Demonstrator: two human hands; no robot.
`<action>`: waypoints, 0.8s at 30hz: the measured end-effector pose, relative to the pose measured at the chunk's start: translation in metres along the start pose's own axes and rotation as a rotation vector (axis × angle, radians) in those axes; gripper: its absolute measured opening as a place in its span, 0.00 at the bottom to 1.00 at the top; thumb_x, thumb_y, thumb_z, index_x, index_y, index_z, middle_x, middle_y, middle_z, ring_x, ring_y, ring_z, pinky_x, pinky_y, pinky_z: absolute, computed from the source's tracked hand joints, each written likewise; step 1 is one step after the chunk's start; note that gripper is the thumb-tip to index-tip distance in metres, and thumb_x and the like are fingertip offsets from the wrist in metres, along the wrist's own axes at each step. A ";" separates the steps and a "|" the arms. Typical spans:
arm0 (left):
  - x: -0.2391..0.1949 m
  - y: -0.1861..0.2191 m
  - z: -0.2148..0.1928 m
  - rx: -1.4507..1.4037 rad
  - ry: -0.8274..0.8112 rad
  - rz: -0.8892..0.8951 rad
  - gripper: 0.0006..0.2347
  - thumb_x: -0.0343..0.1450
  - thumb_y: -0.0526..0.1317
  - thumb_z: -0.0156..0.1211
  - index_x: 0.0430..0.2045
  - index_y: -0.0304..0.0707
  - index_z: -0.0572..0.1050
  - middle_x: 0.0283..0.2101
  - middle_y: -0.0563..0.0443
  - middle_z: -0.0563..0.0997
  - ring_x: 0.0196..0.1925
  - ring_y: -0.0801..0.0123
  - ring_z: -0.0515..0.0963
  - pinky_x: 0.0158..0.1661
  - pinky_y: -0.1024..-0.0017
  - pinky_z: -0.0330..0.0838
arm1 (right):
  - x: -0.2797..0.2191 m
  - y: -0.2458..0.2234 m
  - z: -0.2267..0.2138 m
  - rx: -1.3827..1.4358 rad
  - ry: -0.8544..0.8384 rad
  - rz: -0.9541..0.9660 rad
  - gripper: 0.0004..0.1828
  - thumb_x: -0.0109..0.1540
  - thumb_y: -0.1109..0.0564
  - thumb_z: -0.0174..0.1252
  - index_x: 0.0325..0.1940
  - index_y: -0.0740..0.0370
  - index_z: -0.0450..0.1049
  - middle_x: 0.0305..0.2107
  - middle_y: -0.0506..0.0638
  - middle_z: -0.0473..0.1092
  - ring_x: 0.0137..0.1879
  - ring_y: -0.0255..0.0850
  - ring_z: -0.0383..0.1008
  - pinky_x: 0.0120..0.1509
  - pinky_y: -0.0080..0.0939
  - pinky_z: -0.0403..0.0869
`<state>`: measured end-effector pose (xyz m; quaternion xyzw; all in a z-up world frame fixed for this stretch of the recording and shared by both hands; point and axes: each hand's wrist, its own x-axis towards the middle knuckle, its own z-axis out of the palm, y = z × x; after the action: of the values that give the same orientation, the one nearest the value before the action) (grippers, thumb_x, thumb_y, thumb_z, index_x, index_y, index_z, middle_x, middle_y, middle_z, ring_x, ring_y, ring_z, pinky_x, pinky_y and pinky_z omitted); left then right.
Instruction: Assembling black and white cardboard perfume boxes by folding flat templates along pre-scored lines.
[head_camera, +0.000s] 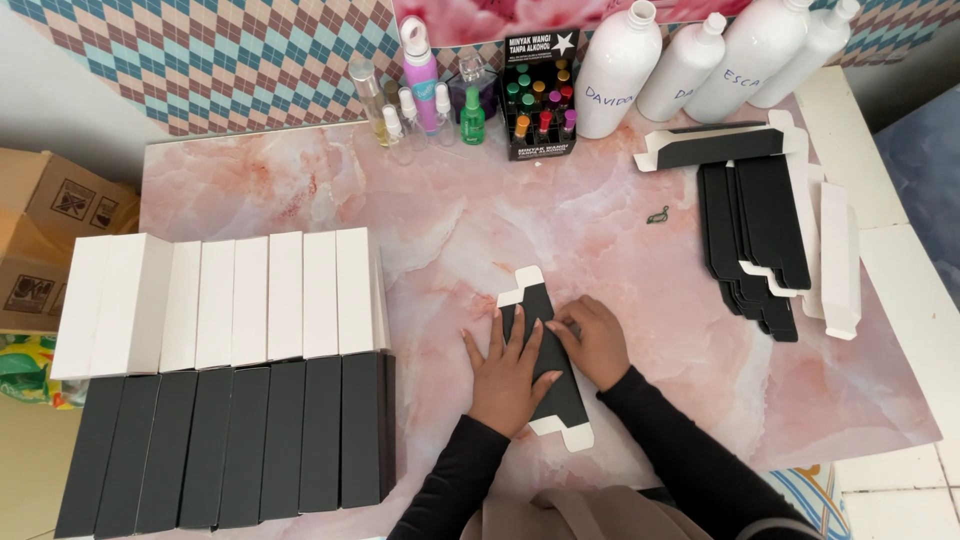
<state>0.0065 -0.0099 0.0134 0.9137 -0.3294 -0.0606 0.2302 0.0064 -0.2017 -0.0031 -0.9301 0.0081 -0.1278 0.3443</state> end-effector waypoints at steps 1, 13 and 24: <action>0.001 -0.001 0.002 -0.001 -0.004 0.001 0.30 0.75 0.56 0.52 0.70 0.40 0.60 0.76 0.34 0.53 0.78 0.36 0.42 0.62 0.19 0.20 | 0.006 0.007 0.002 0.000 0.000 0.004 0.08 0.62 0.55 0.67 0.35 0.60 0.76 0.25 0.52 0.70 0.37 0.52 0.76 0.40 0.48 0.76; 0.003 -0.006 0.013 0.036 -0.038 -0.005 0.39 0.70 0.61 0.58 0.73 0.41 0.53 0.77 0.36 0.49 0.78 0.37 0.39 0.61 0.18 0.17 | 0.046 0.032 -0.003 -0.038 -0.240 0.060 0.07 0.61 0.60 0.65 0.31 0.60 0.74 0.27 0.54 0.69 0.38 0.55 0.75 0.44 0.51 0.74; 0.003 -0.005 0.016 0.090 -0.053 -0.028 0.39 0.71 0.66 0.49 0.73 0.42 0.52 0.78 0.38 0.48 0.79 0.39 0.39 0.61 0.18 0.17 | -0.060 0.032 -0.026 -0.017 -0.429 -0.111 0.11 0.62 0.57 0.60 0.27 0.57 0.67 0.26 0.51 0.64 0.35 0.53 0.72 0.39 0.48 0.71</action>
<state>0.0079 -0.0146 -0.0031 0.9256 -0.3251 -0.0733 0.1793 -0.0559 -0.2366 -0.0188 -0.9378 -0.1157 0.0540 0.3229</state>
